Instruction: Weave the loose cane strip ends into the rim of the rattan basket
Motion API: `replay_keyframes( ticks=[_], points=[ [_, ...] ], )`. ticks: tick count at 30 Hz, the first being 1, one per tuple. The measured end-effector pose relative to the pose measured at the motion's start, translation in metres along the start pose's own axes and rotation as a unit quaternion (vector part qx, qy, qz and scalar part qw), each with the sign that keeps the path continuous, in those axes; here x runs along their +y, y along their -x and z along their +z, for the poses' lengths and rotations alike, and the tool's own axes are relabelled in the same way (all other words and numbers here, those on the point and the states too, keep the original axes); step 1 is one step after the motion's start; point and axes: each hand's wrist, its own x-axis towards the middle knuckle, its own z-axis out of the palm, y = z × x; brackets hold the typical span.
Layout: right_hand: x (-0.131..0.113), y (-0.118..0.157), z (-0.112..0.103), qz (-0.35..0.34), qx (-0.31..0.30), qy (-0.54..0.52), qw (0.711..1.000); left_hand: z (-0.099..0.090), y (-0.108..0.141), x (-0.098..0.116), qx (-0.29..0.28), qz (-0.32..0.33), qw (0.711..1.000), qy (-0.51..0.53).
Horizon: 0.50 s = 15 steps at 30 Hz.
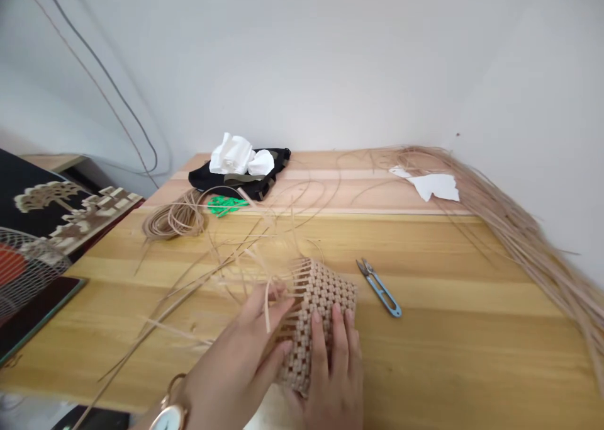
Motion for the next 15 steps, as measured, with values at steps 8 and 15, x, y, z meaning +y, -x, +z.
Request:
replay_keyframes(
  ticks=[8, 15],
  points=[
    [0.027, 0.007, -0.031, -0.027, -0.015, -0.177, 0.984, -0.061, 0.054, -0.013, 0.206, 0.134, 0.946, -0.212],
    [0.014, 0.007, -0.054, 0.193, -0.065, -0.465, 0.862, -0.097, 0.045, 0.005, 0.276, 0.125, 0.934, -0.189]
  ],
)
